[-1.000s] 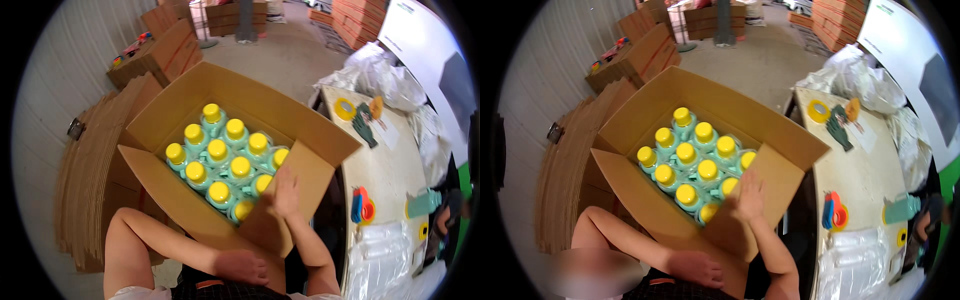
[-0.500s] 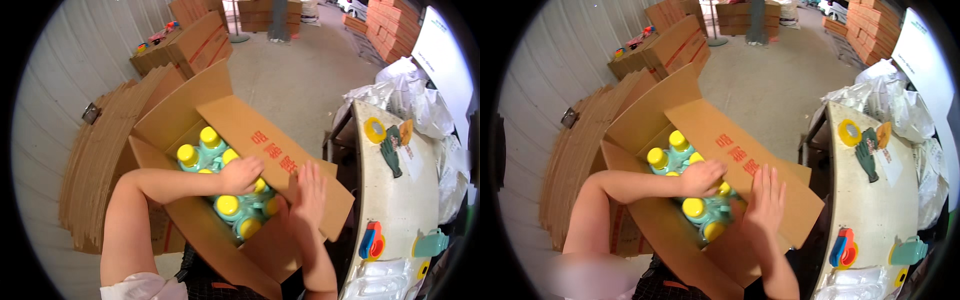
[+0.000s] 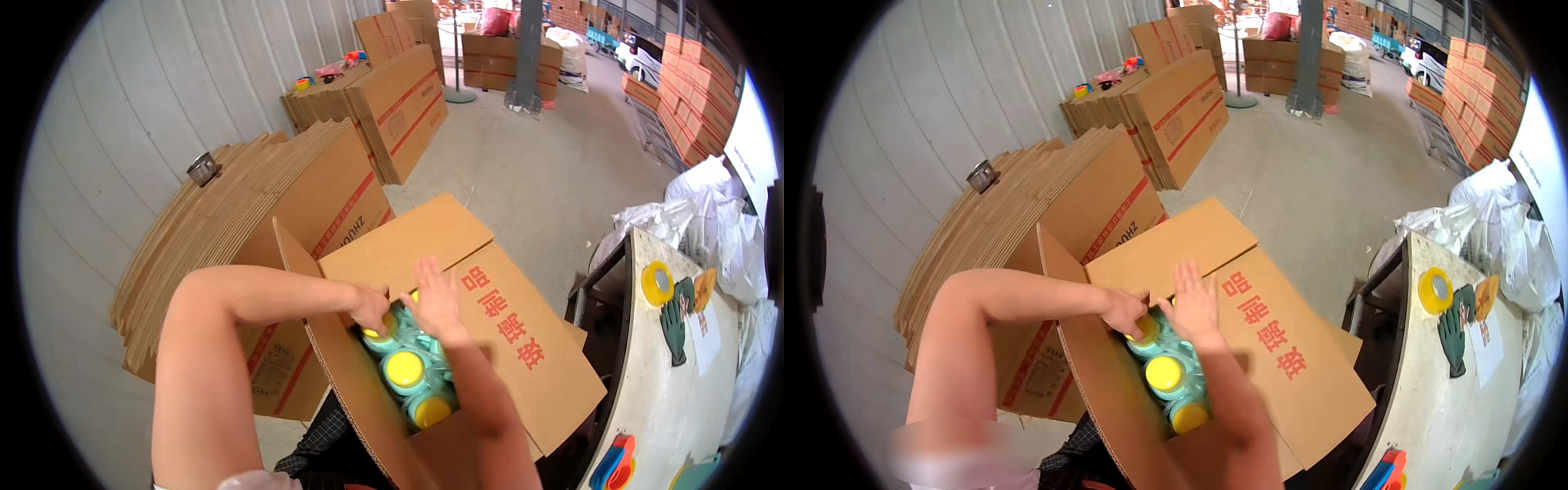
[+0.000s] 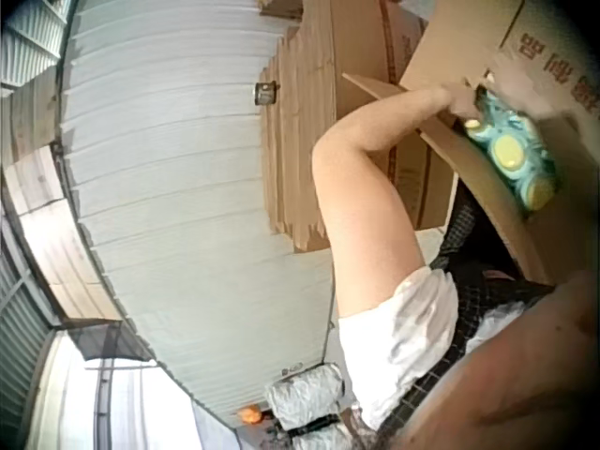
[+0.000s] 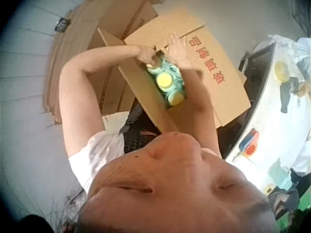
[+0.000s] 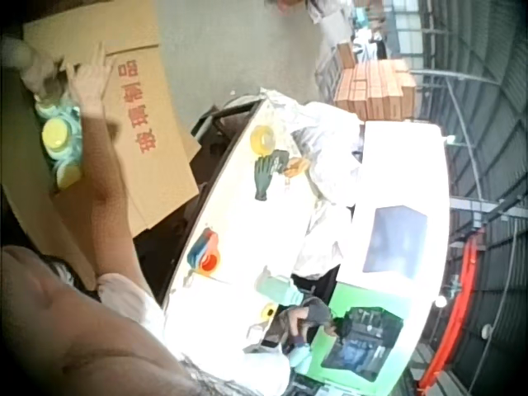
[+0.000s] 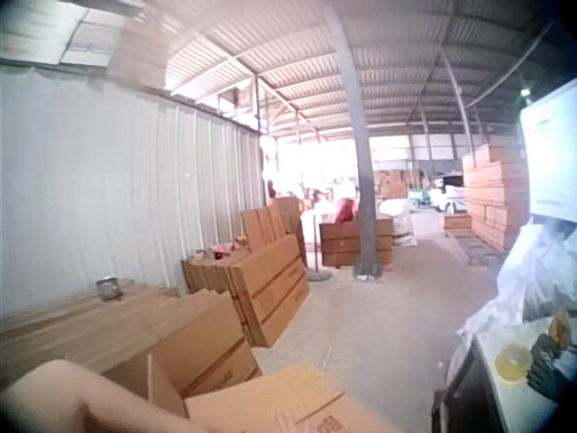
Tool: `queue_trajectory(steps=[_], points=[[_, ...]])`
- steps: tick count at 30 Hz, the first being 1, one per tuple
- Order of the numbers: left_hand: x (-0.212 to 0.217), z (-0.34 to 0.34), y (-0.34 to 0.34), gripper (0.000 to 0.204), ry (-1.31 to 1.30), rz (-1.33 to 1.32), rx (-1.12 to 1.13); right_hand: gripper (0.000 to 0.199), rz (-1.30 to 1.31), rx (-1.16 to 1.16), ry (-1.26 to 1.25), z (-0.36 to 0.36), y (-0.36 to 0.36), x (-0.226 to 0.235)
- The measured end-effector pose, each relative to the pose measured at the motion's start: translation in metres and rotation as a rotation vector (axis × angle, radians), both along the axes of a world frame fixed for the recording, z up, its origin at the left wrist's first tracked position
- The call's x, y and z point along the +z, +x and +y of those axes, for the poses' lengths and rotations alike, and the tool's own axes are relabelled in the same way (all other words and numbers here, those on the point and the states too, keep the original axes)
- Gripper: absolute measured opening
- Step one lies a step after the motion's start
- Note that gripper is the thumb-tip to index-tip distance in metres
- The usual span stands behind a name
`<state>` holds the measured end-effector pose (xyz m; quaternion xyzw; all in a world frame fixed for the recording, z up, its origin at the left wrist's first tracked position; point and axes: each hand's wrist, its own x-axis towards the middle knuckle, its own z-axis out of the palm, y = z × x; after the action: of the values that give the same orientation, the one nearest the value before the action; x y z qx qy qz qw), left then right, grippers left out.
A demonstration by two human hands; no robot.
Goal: The person assembles light green thermos flasks by inserting a metal ring into the neck and screwing on a yellow lid. The person then places the completed thermos into a cardboard box. The person closes the box flaps and moves the box to a stack.
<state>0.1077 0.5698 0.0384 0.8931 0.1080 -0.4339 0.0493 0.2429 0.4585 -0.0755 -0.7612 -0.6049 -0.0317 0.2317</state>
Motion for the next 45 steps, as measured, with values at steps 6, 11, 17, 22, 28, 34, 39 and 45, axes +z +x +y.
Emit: queue_trajectory(steps=[6, 11, 17, 22, 28, 34, 39, 45], points=[[0.072, -0.124, -0.088, 0.042, -0.287, -1.249, -0.205, 0.090, -0.100, -0.001, -0.282, -0.003, 0.013, -0.016], [-0.009, -0.153, -0.031, 0.029, -0.030, -1.579, -0.314, 0.065, -0.419, 0.203, -0.240, -0.090, -0.050, 0.001], [-0.063, -0.278, 0.040, 0.020, -0.317, -1.410, -0.302, 0.042, -0.168, 0.451, -0.527, -0.198, -0.080, -0.024], [-0.009, -0.289, -0.022, 0.026, -0.303, -1.526, -0.425, 0.029, -0.129, 0.525, -0.657, -0.200, -0.078, -0.018], [0.003, -0.273, -0.096, 0.029, -0.140, -1.570, -0.533, 0.035, 0.176, 0.468, -0.196, -0.251, -0.057, 0.070], [-0.048, -0.261, -0.069, 0.043, -0.212, -1.696, -0.435, 0.036, 0.357, 0.342, 0.261, -0.310, -0.058, 0.058], [-0.043, -0.260, -0.080, 0.041, -0.236, -1.511, -0.542, 0.036, 0.439, 0.305, 0.435, -0.343, -0.067, 0.062], [-0.043, -0.266, -0.044, 0.049, -0.175, -1.567, -0.456, 0.033, 0.466, 0.355, 0.548, -0.364, -0.060, 0.076]])
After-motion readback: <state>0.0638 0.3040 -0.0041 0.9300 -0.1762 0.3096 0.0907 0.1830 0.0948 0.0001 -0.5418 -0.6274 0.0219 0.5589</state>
